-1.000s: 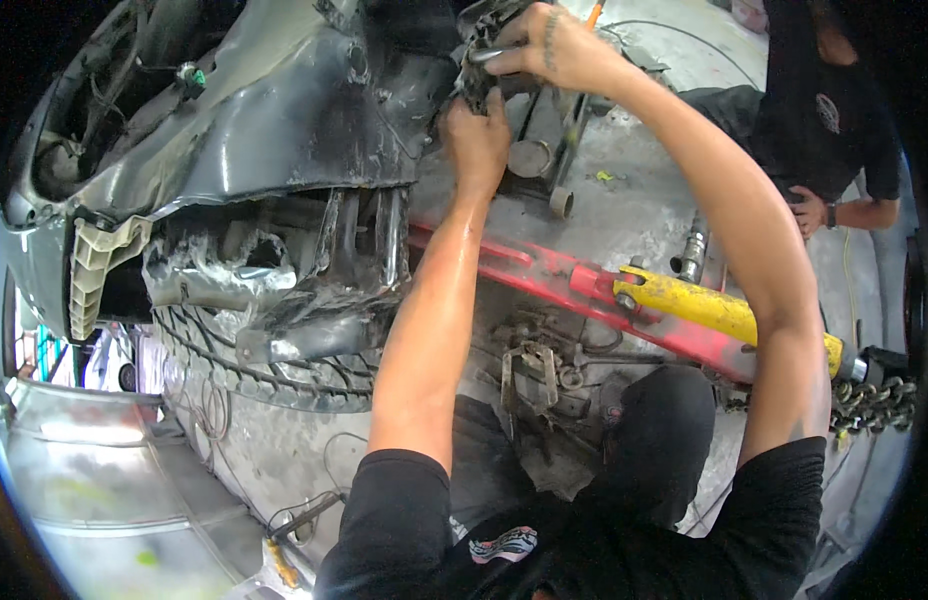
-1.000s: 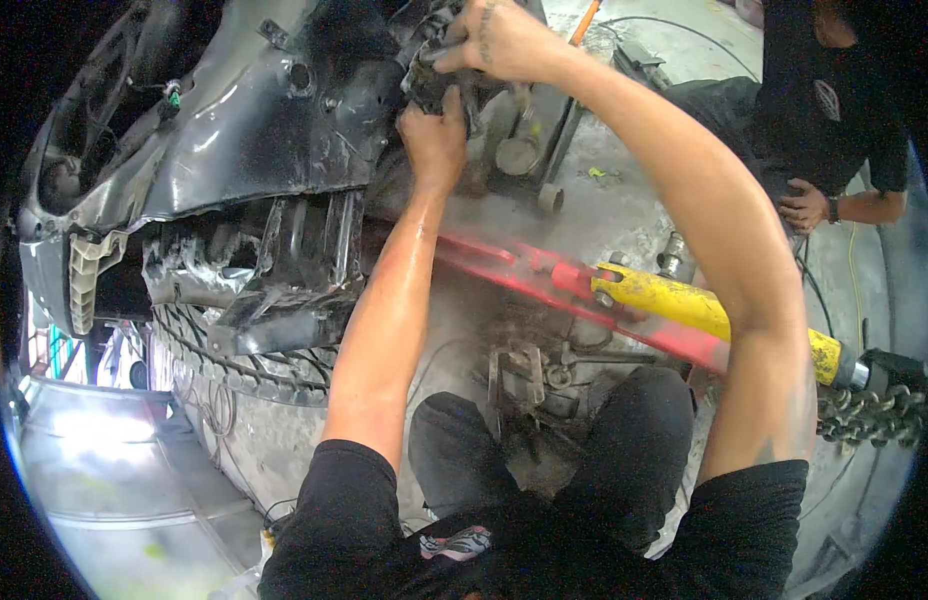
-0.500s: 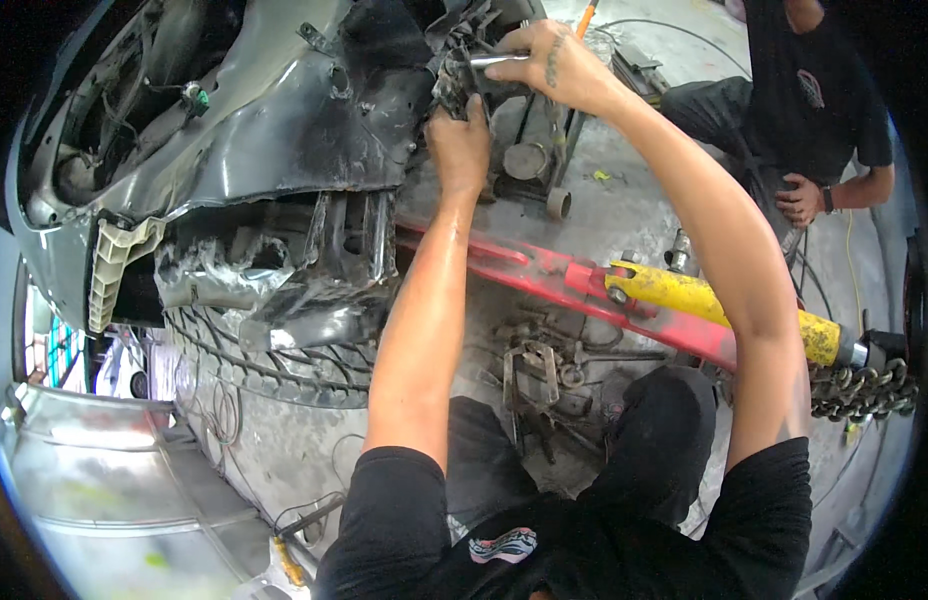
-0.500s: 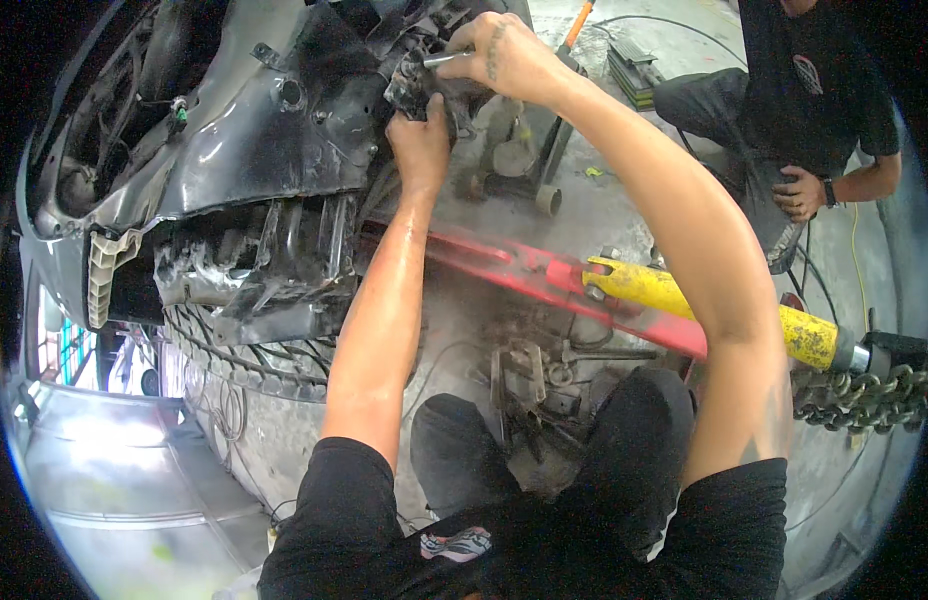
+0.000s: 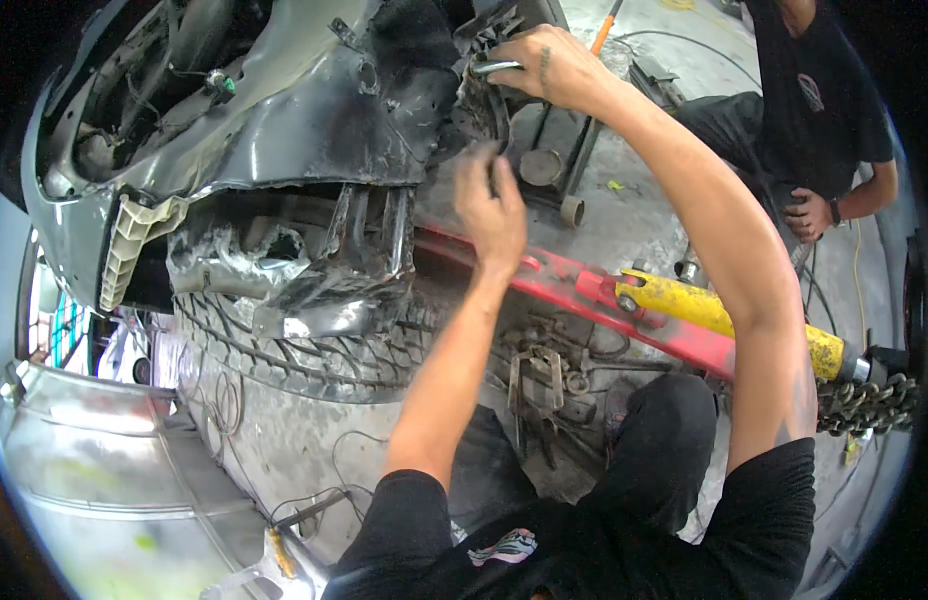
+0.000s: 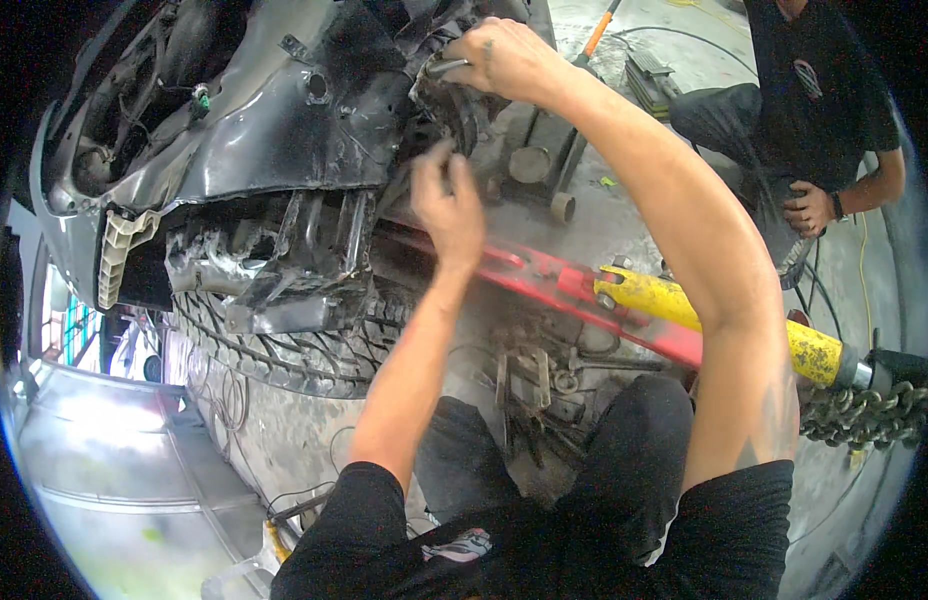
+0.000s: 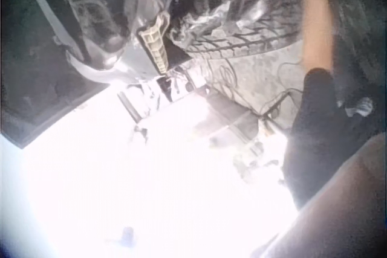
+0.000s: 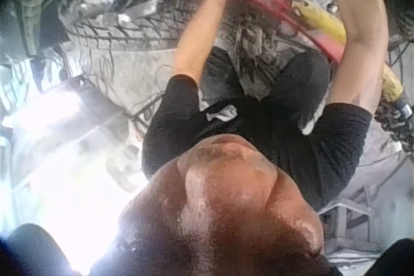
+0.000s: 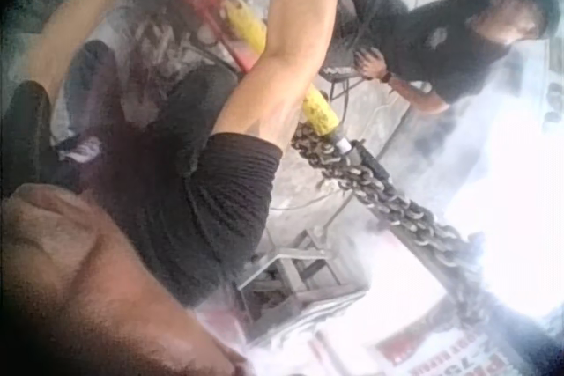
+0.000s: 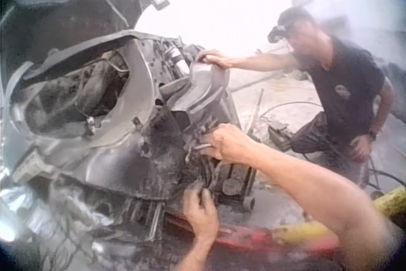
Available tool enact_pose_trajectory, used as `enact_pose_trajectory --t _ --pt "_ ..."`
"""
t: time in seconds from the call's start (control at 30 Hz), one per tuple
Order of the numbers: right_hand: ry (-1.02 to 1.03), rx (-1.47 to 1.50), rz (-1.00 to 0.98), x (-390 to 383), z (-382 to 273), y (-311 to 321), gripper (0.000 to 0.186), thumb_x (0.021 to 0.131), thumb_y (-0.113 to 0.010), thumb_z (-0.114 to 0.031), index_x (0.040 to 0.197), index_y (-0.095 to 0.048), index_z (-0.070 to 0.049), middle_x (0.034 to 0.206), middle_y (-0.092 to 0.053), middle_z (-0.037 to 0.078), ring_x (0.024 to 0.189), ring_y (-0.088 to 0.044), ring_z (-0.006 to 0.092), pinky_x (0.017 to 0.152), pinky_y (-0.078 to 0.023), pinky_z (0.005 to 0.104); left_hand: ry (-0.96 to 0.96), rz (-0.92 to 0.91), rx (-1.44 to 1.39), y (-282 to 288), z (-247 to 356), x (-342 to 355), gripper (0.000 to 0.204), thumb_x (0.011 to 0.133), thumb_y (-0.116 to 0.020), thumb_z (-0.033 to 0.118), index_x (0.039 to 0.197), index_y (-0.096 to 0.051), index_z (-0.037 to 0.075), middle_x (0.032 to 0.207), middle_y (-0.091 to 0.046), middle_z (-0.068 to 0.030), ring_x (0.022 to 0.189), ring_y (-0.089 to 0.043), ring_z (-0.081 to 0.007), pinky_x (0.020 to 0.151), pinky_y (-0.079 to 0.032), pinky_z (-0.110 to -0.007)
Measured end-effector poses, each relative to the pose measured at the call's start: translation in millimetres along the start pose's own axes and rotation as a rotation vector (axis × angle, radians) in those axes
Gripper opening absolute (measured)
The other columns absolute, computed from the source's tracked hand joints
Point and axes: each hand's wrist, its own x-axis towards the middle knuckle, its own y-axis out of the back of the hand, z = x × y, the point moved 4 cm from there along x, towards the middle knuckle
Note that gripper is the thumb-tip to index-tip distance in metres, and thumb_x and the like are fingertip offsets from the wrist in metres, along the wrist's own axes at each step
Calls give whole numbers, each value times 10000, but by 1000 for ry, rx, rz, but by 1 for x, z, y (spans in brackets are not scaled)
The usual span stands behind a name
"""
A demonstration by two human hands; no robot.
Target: The person aligns a plastic bracket inside a car fender by hand and then tightens a bolt to secure it using a socket wrench.
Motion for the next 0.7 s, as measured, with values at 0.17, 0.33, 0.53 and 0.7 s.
enact_pose_trajectory --t 0.17,0.33,0.53,0.7 --pt "-130 32 -37 -2 2 -4 241 876 -752 -242 1041 -787 -70 1033 -748 171 865 -714 370 774 -559 447 297 -153 -517 -71 -5 2 442 1056 -550 246 1383 -547 -52 1199 -692 -203 1141 -644 -274 1018 -472 -386" --pt "253 -73 106 10 0 -11 205 872 -747 -199 1065 -811 -178 951 -759 96 711 -722 297 695 -577 391 273 -373 -442 -104 -25 24 463 1085 -502 384 1275 -578 -31 948 -705 -119 914 -669 -210 839 -504 -339" --pt "-923 927 -261 2 4 -9 165 877 -782 -205 919 -779 -45 776 -717 53 595 -658 144 516 -518 319 1074 -467 -873 2 53 -2 363 1092 -497 383 1094 -610 38 649 -472 43 416 -347 -101 388 -277 -299" --pt "-1090 1096 -165 -1 17 -8 192 872 -793 -241 843 -716 -68 669 -662 22 508 -579 104 423 -399 278 994 -595 -1042 31 104 27 288 1086 -498 307 1096 -577 30 625 -396 58 439 -330 -91 418 -295 -273"
